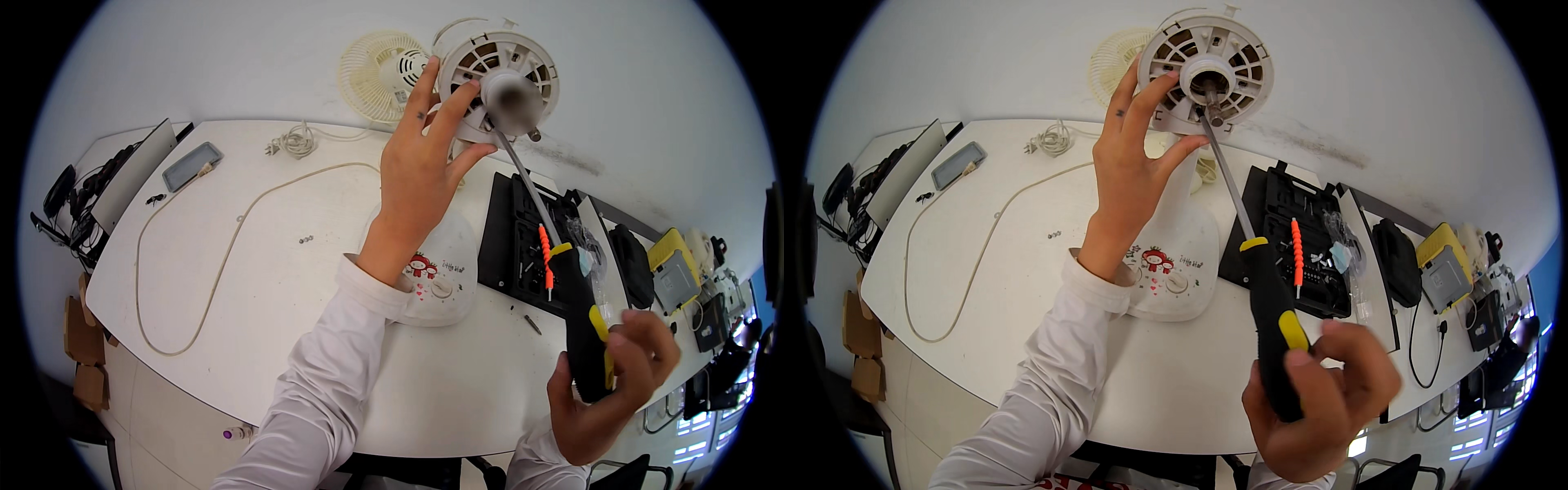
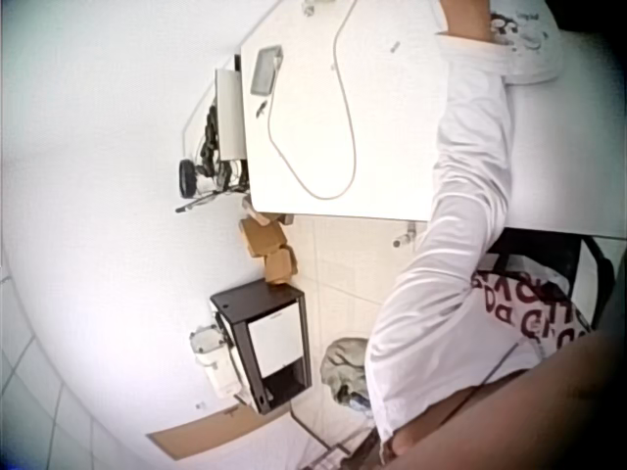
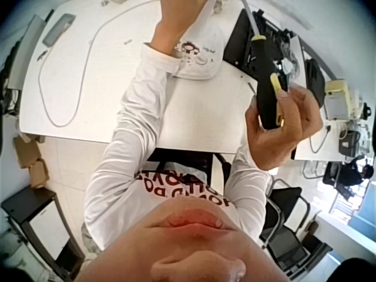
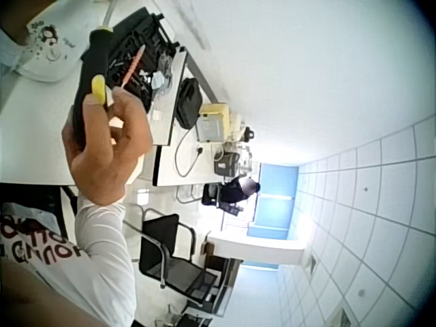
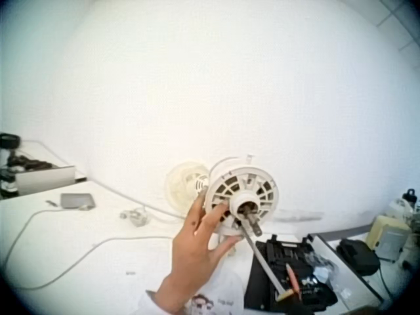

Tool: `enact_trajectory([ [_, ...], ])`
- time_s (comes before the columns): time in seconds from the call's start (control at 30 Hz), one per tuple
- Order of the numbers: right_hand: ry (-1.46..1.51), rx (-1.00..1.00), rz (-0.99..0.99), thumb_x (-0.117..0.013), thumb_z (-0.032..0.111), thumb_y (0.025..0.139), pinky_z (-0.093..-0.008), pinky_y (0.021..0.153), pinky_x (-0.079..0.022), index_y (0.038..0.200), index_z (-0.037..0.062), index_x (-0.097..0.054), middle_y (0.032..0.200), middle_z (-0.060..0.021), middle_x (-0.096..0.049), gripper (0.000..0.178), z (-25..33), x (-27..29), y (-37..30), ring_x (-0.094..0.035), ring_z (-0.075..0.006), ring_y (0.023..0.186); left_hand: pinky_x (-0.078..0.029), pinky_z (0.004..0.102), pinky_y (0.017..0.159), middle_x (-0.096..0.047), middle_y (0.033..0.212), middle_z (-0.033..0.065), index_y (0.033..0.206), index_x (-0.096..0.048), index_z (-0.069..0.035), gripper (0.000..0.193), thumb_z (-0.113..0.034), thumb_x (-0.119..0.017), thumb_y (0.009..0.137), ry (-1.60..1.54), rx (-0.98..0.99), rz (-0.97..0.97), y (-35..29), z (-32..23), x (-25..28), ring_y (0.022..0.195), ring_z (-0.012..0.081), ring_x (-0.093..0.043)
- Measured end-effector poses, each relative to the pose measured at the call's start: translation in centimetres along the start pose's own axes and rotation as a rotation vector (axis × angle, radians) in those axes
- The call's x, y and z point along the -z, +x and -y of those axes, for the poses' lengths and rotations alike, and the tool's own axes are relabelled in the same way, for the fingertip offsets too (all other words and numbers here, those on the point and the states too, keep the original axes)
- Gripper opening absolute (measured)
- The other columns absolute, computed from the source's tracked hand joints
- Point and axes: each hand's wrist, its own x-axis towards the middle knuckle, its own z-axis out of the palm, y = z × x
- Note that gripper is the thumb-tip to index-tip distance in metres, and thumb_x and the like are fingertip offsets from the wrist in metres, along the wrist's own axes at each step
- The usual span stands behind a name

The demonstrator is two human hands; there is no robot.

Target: The person assembles a small white desk fan on a white table using a screwdriver. They attach the fan head to the base, secure it with screws, and then attach the front grille.

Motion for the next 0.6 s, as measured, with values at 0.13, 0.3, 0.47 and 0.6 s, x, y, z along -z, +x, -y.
enact_trajectory([
  [0.13,-0.038,-0.024,0.025,-0.062,0.006,0.073,-0.0293,0.063,-0.046,0.105,0.0127,-0.051,0.106,-0.0194,-0.047,0.034,0.3,0.2,0.0,-0.053,-0.0262,0.089,-0.045,0.0376,0.086,-0.043,0.129,0.0167,0.126,-0.039,-0.008,0.077,-0.019,-0.079,0.062,-0.130,0.053,-0.042,-0.3,0.3,-0.5,0.113,0.0287,-0.048],
  [0.3,-0.029,-0.129,0.030,-0.060,0.006,0.079,-0.0292,0.061,-0.047,0.105,0.0115,-0.056,0.112,-0.0219,-0.043,0.027,0.0,0.2,0.1,-0.055,-0.0242,0.082,-0.037,0.0422,0.094,-0.043,0.128,0.0122,0.132,-0.025,-0.005,0.086,-0.028,-0.077,0.068,-0.334,0.344,-0.090,-0.8,0.6,-1.4,0.114,0.0278,-0.046],
  [0.47,-0.208,-0.110,0.006,-0.053,-0.001,0.076,-0.0336,0.080,-0.046,0.105,0.0082,-0.051,0.114,-0.0131,-0.043,0.031,1.7,-0.6,0.2,-0.053,-0.0231,0.095,-0.035,0.0350,0.095,-0.044,0.123,0.0279,0.134,-0.015,0.007,0.092,-0.038,-0.068,0.075,-0.500,0.522,0.249,-1.6,2.2,-1.7,0.113,0.0335,-0.046],
  [0.6,-0.179,-0.086,-0.058,-0.060,-0.001,0.074,-0.0301,0.074,-0.045,0.114,0.0008,-0.049,0.109,-0.0173,-0.043,0.041,0.4,-0.4,-0.1,-0.051,-0.0244,0.094,-0.036,0.0341,0.093,-0.045,0.121,0.0288,0.133,-0.015,0.011,0.090,-0.040,-0.065,0.077,-0.443,0.528,0.279,-1.8,2.5,-2.0,0.111,0.0348,-0.047],
])
